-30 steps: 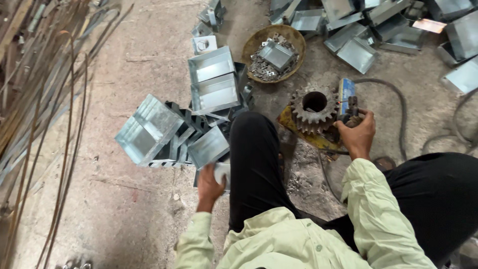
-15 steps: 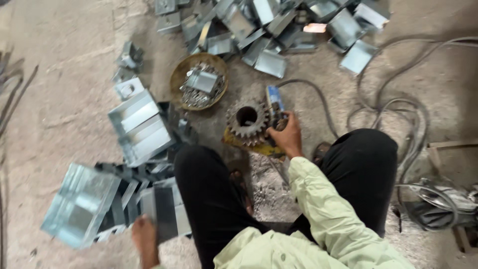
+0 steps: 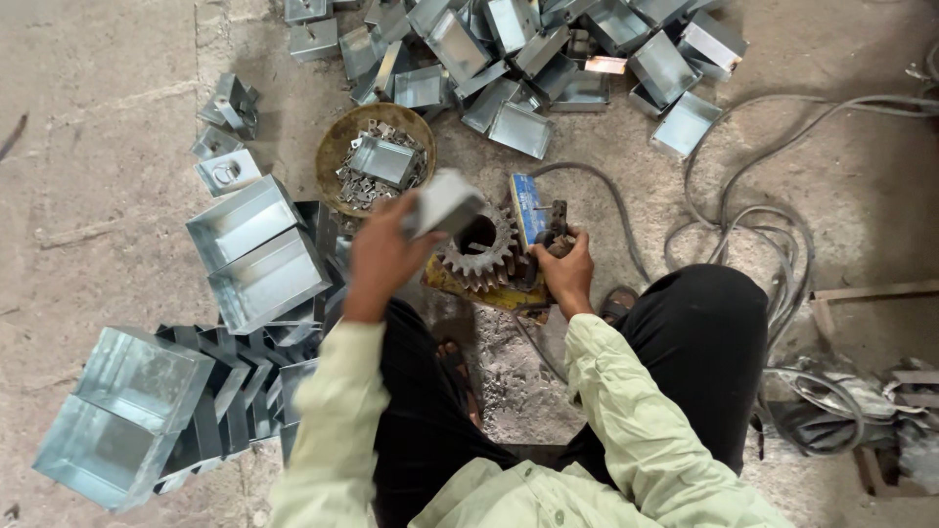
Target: The person sits on the floor and uses a handheld welding torch to join seams on small rectangular metal boxes. They pick up a box, position it on a gear-like jig, and apply the torch to the edges, producing bright sparks. After welding, the person places the finished box into a pile of similar metal boxes.
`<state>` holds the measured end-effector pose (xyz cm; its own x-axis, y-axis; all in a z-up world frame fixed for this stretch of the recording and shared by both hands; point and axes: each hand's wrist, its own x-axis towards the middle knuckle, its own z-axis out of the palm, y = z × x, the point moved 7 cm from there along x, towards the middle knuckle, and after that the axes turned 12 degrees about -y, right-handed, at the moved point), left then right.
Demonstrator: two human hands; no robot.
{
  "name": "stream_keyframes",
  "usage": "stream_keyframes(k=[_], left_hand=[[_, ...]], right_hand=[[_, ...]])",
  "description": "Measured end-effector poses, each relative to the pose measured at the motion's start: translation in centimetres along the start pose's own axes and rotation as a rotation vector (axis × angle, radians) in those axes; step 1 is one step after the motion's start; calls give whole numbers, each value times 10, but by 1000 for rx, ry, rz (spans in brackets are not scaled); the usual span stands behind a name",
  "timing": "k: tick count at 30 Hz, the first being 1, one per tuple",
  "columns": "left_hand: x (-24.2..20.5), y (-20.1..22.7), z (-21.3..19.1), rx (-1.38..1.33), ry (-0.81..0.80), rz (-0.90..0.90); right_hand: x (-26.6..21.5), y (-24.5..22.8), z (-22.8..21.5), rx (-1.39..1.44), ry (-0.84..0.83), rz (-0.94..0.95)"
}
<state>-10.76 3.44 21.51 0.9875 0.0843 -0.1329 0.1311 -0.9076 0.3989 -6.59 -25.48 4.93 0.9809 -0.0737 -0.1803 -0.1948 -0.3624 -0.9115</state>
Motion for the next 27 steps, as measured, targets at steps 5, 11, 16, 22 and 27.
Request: stream_keyframes(k=[5, 11, 16, 22, 27], left_hand=[[82, 4, 122, 38, -187, 187], [105, -28, 172, 104, -214, 163], [97, -16, 168, 142, -243, 190], [96, 9, 134, 74, -179, 238], [93, -1, 95, -114, 108, 210]], right_hand=[[-8, -14, -5, 4, -31, -82], [-26, -45, -5, -70, -60, -248], [-30, -56, -1, -104, -92, -291], [-26, -51, 5, -134, -130, -242], [-28, -51, 3, -146, -92, -295]])
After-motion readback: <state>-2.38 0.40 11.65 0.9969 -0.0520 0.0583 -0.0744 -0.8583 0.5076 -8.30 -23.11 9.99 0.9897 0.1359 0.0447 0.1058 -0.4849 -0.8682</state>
